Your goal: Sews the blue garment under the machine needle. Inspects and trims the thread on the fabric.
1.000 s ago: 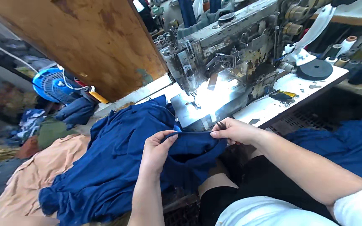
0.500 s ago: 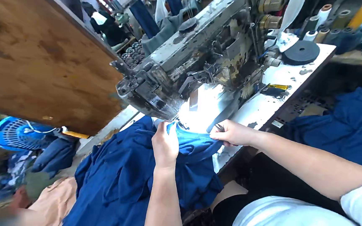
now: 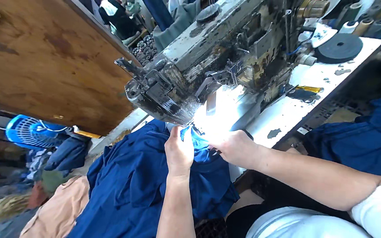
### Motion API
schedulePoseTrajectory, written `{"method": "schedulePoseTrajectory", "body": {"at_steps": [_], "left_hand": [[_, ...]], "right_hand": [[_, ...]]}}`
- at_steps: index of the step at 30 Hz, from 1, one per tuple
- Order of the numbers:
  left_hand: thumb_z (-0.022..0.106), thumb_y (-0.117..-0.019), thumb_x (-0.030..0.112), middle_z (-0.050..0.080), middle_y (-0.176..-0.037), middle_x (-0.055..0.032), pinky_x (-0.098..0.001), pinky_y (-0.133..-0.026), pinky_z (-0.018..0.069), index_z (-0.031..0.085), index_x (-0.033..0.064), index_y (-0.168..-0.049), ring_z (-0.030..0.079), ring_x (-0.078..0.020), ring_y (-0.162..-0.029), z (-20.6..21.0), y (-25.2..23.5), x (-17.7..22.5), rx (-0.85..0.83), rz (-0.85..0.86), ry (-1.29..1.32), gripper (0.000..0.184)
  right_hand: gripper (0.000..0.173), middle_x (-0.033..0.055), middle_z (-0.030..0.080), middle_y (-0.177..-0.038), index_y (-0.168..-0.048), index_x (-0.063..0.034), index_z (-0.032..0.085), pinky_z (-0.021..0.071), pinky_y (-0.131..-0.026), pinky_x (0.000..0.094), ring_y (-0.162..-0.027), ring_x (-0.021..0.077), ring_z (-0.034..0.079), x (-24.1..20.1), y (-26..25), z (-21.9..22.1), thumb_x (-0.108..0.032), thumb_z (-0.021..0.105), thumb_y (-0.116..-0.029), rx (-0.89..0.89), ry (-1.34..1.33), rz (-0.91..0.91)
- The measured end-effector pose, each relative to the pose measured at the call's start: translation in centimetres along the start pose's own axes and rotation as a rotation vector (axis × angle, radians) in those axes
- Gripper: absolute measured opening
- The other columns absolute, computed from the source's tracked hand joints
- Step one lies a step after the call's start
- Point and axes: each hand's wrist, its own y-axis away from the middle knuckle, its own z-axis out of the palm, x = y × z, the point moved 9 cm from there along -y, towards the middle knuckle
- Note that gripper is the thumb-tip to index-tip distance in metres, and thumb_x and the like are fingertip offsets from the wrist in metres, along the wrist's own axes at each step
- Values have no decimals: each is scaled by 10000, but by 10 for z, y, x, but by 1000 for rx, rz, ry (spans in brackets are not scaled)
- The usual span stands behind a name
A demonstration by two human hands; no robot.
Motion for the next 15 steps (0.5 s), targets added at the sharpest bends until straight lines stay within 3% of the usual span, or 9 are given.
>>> {"method": "schedulePoseTrajectory", "body": {"at_steps": [2,3,5,8,10,12,14,15], "left_hand": [[606,-989,127,739,-964,-138,-349,-836,587,692,0,-1108,731,-177,-912,-2,2,1,9,-4,-4,194],[605,-992,133,741,-981,-143,-359,-844,587,695,3,-1118,733,-187,-925,-2,3,1,7,-8,-10,202],[601,-999,149,738,-984,-131,-351,-839,584,696,19,-1111,727,-180,-925,-2,3,0,2,-11,-5,196],[569,-1002,167,731,-962,-129,-354,-815,579,704,19,-1111,718,-180,-891,0,3,-1,-34,13,23,229],[523,-1008,197,716,-897,-98,-346,-787,569,693,31,-1079,701,-152,-849,2,3,-3,-62,11,52,248],[504,-1025,194,711,-918,-85,-308,-819,554,685,33,-1099,685,-112,-883,3,3,-6,-81,-2,111,253],[498,-1031,166,717,-994,-90,-268,-890,539,688,18,-1134,674,-73,-962,1,3,-11,-87,-25,202,262],[503,-1025,148,711,-1009,-88,-251,-902,530,688,11,-1126,664,-56,-978,0,3,-12,-94,-46,248,251]], "right_hand": [[255,109,722,-841,-968,-31,739,581,-716,475,-798,246,717,19,4,-12,-201,559,-1032,-37,-226,133],[266,90,704,-821,-957,-27,732,576,-732,425,-780,197,691,33,10,-22,-221,565,-1032,-19,-323,204],[226,25,648,-780,-946,-42,701,542,-652,285,-684,77,607,64,30,-52,-216,583,-1028,71,-467,317],[215,18,617,-793,-1063,-50,672,507,-569,281,-612,72,553,123,78,-103,-237,567,-1044,187,-402,524],[261,66,616,-804,-1099,-37,663,522,-572,363,-610,141,566,163,114,-134,-268,549,-1060,272,-209,650],[317,158,628,-812,-1066,-11,653,517,-629,525,-668,294,610,190,145,-156,-302,527,-1080,267,61,765],[477,252,667,-823,-1030,10,683,512,-692,700,-781,467,675,203,161,-157,-417,478,-1086,64,278,900],[554,271,680,-851,-1007,3,700,498,-719,732,-848,502,680,201,163,-152,-495,467,-1070,-44,327,953]]}}
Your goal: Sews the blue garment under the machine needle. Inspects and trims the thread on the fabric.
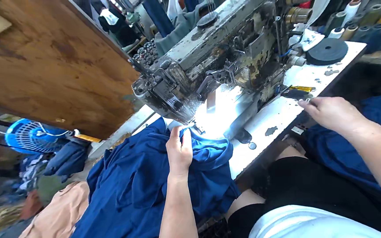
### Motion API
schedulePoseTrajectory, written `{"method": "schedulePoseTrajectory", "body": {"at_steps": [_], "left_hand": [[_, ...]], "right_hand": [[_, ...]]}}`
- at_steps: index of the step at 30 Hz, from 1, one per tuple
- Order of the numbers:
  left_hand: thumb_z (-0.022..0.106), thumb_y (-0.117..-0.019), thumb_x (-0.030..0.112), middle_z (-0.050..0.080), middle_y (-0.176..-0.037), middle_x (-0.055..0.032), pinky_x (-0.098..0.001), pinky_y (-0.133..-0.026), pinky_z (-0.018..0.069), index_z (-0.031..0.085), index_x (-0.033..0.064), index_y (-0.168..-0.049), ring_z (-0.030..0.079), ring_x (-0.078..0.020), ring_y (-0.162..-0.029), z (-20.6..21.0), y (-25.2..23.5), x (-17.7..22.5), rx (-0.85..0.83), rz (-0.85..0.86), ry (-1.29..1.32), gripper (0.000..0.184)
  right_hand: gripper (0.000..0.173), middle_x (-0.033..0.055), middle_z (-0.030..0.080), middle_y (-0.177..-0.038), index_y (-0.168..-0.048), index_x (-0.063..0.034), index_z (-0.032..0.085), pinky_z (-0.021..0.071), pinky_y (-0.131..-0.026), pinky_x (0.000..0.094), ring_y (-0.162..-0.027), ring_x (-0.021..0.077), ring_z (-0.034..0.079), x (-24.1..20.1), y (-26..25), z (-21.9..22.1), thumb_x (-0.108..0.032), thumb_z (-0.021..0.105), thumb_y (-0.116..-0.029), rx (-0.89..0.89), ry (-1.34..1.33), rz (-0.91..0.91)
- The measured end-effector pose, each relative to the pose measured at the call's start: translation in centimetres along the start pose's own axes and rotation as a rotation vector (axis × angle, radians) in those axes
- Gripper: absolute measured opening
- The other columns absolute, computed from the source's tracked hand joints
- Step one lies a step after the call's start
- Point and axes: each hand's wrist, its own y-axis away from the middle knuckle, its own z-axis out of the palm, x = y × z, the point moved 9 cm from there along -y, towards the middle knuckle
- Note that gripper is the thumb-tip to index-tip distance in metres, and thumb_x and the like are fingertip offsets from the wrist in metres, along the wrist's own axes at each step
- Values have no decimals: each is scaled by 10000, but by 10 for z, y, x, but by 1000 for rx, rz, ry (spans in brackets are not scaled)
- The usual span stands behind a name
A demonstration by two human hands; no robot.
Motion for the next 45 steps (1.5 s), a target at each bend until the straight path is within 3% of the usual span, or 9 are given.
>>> {"method": "schedulePoseTrajectory", "body": {"at_steps": [4,8,11,16,21,26,31,35,45], "left_hand": [[610,-976,126,719,-995,-61,-178,-866,530,709,12,-1039,662,-8,-947,-9,15,24,-8,-4,42,164],[643,-970,98,725,-998,-3,-174,-882,563,682,11,-1024,673,13,-960,-24,57,82,10,216,247,109],[658,-993,143,718,-1049,84,-194,-915,568,703,132,-1073,671,11,-1012,-62,86,88,120,272,202,93],[651,-1001,150,674,-995,-56,-212,-924,523,679,59,-1060,650,-81,-1011,-144,100,98,176,370,-268,111],[661,-999,173,729,-960,-159,-317,-837,568,721,11,-1044,710,-209,-922,-119,43,96,162,488,-379,178],[665,-967,202,716,-945,-134,-492,-709,599,746,53,-975,724,-290,-852,2,8,52,-59,213,-469,169],[610,-998,248,724,-1024,-132,-539,-805,572,760,70,-1027,715,-307,-950,17,4,28,-221,-230,-462,234],[708,-964,272,728,-1060,-195,-612,-945,515,757,30,-1056,689,-368,-1055,18,-15,-4,-335,-371,-288,264],[744,-942,223,725,-1009,-181,-578,-880,542,743,36,-1061,702,-343,-997,21,-31,-5,-274,-300,-344,222]], "right_hand": [[408,228,659,-1164,-1134,-17,730,548,-843,627,-1001,409,669,-90,36,-10,-390,698,-973,40,-198,-319],[363,126,696,-1210,-1219,-58,712,560,-949,414,-1090,216,674,-230,105,19,-346,623,-1016,-208,-614,-947],[265,144,718,-881,-977,17,725,557,-788,478,-857,264,704,-287,148,46,-211,599,-1023,-483,-741,-1156],[243,140,662,-792,-986,43,697,518,-690,403,-742,219,643,-324,196,48,-176,605,-1034,-802,-883,-1150],[246,108,622,-749,-951,40,670,476,-633,302,-674,144,580,-317,166,46,-204,667,-982,-610,-995,-944],[569,73,665,-850,-1534,-99,458,552,-708,342,-703,147,616,-255,123,76,-241,615,-1006,-510,-812,-639],[195,-33,701,-872,-1075,-86,747,497,-704,143,-747,-45,599,-218,108,80,-188,589,-1026,-625,-903,-553],[172,-67,673,-830,-1064,-78,744,468,-663,108,-704,-74,559,-219,97,71,-147,595,-1011,-653,-969,-522],[192,-45,701,-846,-1077,-67,743,492,-674,92,-719,-80,588,-217,92,69,-134,575,-1015,-441,-938,-644]]}}
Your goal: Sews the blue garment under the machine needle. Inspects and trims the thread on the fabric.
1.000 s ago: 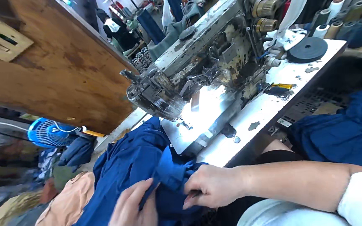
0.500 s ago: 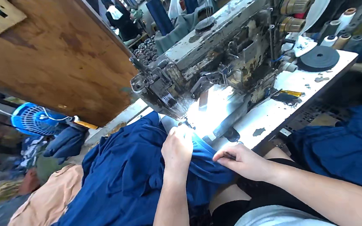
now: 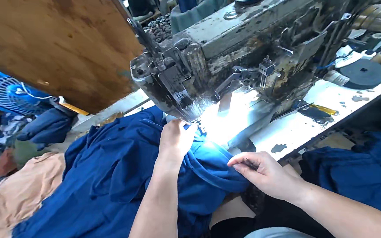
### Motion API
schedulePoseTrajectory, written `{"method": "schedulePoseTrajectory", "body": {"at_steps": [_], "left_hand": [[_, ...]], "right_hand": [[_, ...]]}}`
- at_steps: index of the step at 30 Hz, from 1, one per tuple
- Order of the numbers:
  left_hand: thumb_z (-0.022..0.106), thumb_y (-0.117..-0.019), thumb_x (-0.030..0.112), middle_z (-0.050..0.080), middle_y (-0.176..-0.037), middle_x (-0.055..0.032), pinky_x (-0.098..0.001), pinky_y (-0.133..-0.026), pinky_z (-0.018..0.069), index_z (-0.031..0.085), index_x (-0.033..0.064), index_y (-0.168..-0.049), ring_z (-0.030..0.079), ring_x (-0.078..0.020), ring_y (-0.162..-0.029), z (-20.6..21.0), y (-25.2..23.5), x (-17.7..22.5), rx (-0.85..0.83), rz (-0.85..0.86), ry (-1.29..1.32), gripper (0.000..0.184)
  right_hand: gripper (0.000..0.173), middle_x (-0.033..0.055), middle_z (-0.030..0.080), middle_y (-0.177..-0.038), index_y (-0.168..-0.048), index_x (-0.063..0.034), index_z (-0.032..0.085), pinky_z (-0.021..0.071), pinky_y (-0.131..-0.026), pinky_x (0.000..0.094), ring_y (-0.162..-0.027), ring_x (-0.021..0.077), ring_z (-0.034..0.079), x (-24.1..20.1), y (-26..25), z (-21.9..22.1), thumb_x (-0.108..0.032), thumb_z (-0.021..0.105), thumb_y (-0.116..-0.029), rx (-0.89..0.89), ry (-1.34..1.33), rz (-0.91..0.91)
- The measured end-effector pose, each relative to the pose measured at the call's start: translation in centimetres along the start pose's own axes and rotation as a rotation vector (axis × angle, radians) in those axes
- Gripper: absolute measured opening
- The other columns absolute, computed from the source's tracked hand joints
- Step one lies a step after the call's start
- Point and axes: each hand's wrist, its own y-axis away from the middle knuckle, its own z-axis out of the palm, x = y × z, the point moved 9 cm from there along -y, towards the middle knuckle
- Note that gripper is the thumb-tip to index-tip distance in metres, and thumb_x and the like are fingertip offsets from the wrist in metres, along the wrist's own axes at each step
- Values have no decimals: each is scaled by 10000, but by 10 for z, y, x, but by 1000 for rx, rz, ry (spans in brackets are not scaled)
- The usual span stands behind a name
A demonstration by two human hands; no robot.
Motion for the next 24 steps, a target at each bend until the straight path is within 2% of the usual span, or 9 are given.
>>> {"method": "schedulePoseTrajectory", "body": {"at_steps": [3,4,6,9,11,13,15,20,24], "left_hand": [[706,-940,173,713,-1024,-230,-645,-804,529,723,24,-1082,692,-422,-970,7,-15,7,95,129,-41,206],[702,-937,177,720,-1002,-217,-638,-773,531,731,36,-1054,700,-408,-941,8,-20,7,135,196,-18,186],[688,-954,216,729,-979,-182,-603,-777,537,732,54,-1029,709,-364,-938,7,-26,5,153,268,-7,184],[675,-940,153,725,-931,-218,-579,-757,556,729,-1,-995,718,-400,-892,4,-17,15,205,488,-55,173],[671,-913,131,710,-852,-215,-559,-693,558,715,-16,-921,717,-400,-814,3,-14,15,273,563,-44,154],[656,-899,177,705,-808,-160,-523,-639,559,710,39,-874,717,-350,-774,13,-20,5,359,602,-34,150],[649,-921,236,709,-813,-123,-511,-634,559,718,86,-891,718,-315,-783,22,-27,-3,377,597,-22,169],[677,-871,201,698,-788,-112,-492,-574,533,715,89,-846,707,-306,-736,23,-27,-5,399,591,-13,120],[654,-910,239,687,-786,-108,-489,-563,527,706,101,-850,701,-300,-730,26,-32,-8,392,584,-24,160]], "right_hand": [[201,-39,709,-864,-1075,-58,744,497,-691,100,-735,-76,594,-1,-11,1,-125,564,-1017,40,26,-26],[202,-34,711,-865,-1075,-56,746,500,-694,100,-737,-74,597,-2,-15,3,-125,565,-1021,54,41,-38],[204,-22,718,-873,-1076,-47,746,507,-701,103,-743,-68,606,-2,-18,7,-115,563,-1020,64,69,-66],[204,-13,710,-865,-1077,-38,741,504,-686,106,-722,-59,594,-2,-8,15,-107,559,-1017,47,81,-72],[201,-16,708,-865,-1080,-32,739,502,-685,99,-722,-64,593,-4,-6,16,-104,561,-1017,49,75,-68],[201,-20,716,-883,-1089,-39,739,507,-696,101,-739,-63,604,-5,-7,14,-106,563,-1020,44,79,-56],[203,-19,720,-894,-1090,-34,739,511,-705,100,-752,-65,611,-7,-8,13,-102,562,-1017,46,87,-56],[193,-20,724,-904,-1086,-15,733,516,-705,95,-754,-73,611,-6,-9,10,-81,567,-1011,73,80,-79],[190,-21,734,-924,-1083,-22,741,530,-724,106,-768,-64,627,2,-14,11,-80,576,-1008,77,59,-57]]}}
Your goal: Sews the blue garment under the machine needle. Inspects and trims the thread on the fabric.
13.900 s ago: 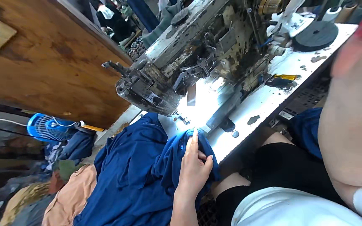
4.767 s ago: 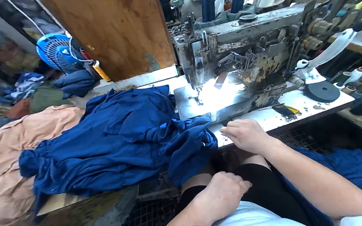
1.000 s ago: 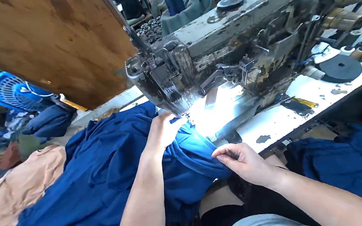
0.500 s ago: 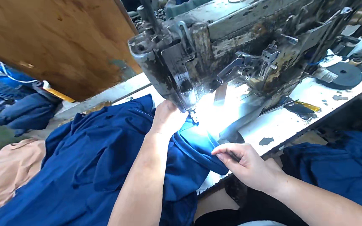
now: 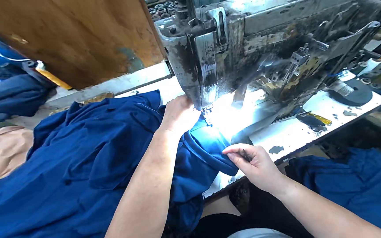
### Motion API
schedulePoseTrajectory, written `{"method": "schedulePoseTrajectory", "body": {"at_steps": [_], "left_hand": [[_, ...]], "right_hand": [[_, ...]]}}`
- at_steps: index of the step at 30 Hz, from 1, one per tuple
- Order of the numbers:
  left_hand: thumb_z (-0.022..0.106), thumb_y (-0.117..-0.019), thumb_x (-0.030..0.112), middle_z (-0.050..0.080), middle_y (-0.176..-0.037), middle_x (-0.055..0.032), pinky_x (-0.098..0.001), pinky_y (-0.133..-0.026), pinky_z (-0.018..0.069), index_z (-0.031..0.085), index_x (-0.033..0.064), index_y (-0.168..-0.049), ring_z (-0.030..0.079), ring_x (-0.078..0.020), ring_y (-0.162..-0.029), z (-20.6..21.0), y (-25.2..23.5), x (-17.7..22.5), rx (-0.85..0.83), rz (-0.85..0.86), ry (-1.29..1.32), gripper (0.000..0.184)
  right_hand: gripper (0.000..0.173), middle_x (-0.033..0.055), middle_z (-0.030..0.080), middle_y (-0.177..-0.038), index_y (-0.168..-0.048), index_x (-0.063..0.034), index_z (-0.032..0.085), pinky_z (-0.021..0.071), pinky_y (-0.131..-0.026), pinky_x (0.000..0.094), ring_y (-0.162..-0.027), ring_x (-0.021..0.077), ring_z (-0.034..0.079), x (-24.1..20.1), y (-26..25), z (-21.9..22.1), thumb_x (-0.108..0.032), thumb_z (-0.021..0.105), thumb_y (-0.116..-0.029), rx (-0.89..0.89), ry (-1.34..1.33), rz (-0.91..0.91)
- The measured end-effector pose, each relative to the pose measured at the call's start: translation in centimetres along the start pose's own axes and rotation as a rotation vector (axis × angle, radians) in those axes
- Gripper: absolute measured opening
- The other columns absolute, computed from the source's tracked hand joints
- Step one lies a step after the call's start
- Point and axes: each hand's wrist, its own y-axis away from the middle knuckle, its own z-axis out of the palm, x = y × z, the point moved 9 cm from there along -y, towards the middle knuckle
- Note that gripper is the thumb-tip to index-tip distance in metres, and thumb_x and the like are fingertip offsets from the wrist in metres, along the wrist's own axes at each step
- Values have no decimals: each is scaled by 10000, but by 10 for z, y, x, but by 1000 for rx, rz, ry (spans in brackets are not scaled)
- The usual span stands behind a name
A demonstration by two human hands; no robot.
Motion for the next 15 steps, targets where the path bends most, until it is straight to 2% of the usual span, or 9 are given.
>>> {"method": "schedulePoseTrajectory", "body": {"at_steps": [4,6,9,12,15], "left_hand": [[667,-880,253,686,-803,-109,-510,-586,526,703,106,-853,700,-306,-771,13,-3,-18,-86,-45,18,154],[666,-880,256,699,-850,-89,-504,-625,540,712,128,-916,709,-281,-824,18,-4,-25,-114,-71,28,140],[672,-885,297,705,-879,-50,-476,-630,541,704,179,-990,709,-241,-839,24,-7,-35,-132,-82,37,161],[675,-876,342,698,-839,-83,-502,-600,519,712,149,-921,703,-275,-800,28,-14,-46,-142,-78,51,202],[693,-854,362,697,-830,-88,-523,-613,513,707,147,-909,699,-278,-797,30,-20,-57,-181,-165,78,223]], "right_hand": [[196,-14,743,-941,-1081,-18,745,534,-734,107,-780,-66,636,5,-7,4,-65,573,-1000,6,-7,-4],[199,-12,743,-936,-1075,-21,750,531,-725,105,-772,-66,630,5,-10,4,-62,572,-996,9,-9,-11],[198,-6,746,-953,-1073,-21,754,532,-734,107,-782,-63,634,5,-15,6,-55,577,-992,10,-5,-23],[205,-4,751,-958,-1078,-19,758,534,-735,107,-785,-64,638,5,-24,8,-55,578,-986,15,15,-34],[206,-11,750,-936,-1074,-26,765,526,-721,98,-766,-74,629,4,-28,7,-60,586,-978,37,34,-28]]}}
